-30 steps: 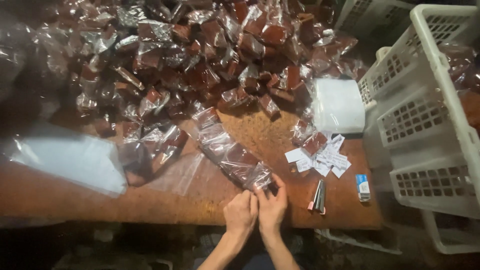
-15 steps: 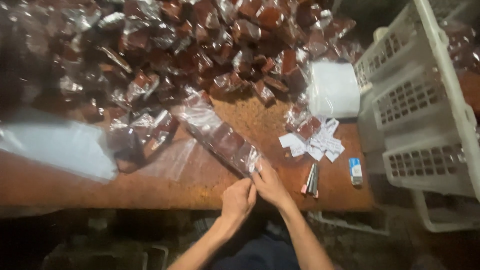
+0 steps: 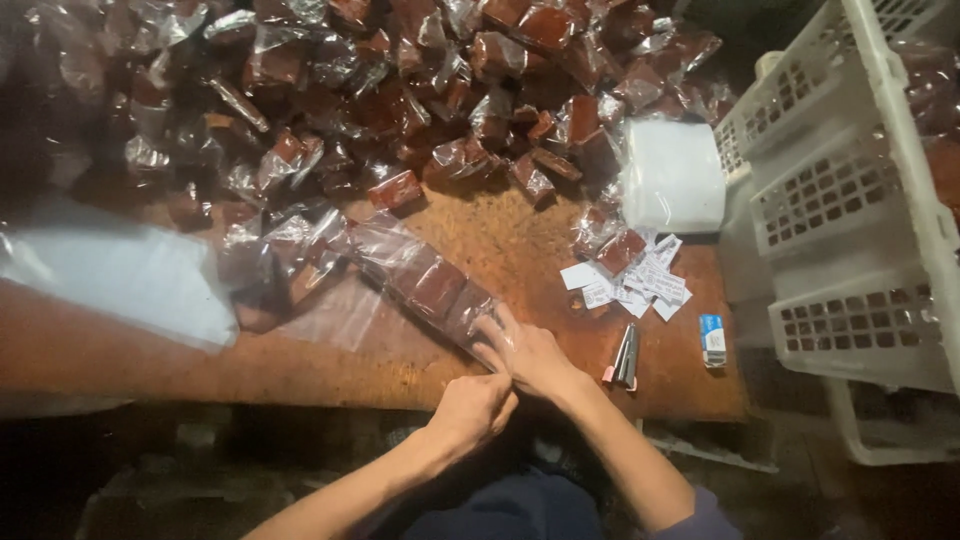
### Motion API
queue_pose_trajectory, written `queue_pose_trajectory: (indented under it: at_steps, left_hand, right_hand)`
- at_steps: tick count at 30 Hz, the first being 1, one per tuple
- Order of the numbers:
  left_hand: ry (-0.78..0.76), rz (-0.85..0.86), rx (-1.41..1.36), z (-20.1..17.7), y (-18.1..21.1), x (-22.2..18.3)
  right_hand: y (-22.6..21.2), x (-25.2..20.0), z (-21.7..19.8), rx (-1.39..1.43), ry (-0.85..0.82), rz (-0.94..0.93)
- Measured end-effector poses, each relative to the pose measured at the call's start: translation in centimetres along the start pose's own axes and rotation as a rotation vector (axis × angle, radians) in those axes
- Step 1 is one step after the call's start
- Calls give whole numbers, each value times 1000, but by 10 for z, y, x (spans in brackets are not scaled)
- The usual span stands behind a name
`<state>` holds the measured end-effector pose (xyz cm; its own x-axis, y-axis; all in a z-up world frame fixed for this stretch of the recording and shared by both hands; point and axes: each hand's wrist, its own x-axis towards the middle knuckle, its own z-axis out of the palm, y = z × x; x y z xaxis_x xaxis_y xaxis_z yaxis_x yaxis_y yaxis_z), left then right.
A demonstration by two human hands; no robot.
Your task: Packing individually wrapped cakes into plastic bags and stapling them shut with labels.
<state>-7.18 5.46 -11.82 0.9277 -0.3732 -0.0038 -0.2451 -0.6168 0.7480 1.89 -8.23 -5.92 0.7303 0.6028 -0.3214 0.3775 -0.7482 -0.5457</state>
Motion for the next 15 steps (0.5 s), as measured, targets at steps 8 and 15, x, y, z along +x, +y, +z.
queue_pose_trajectory:
  at_steps: [8, 15]
  left_hand:
    - [-156, 379, 506, -172, 10, 81]
    - [-198, 531, 866, -163, -125, 115]
  right_hand:
    - [11, -7, 11, -135, 200, -35]
    - [60, -3, 12, -274, 315, -81]
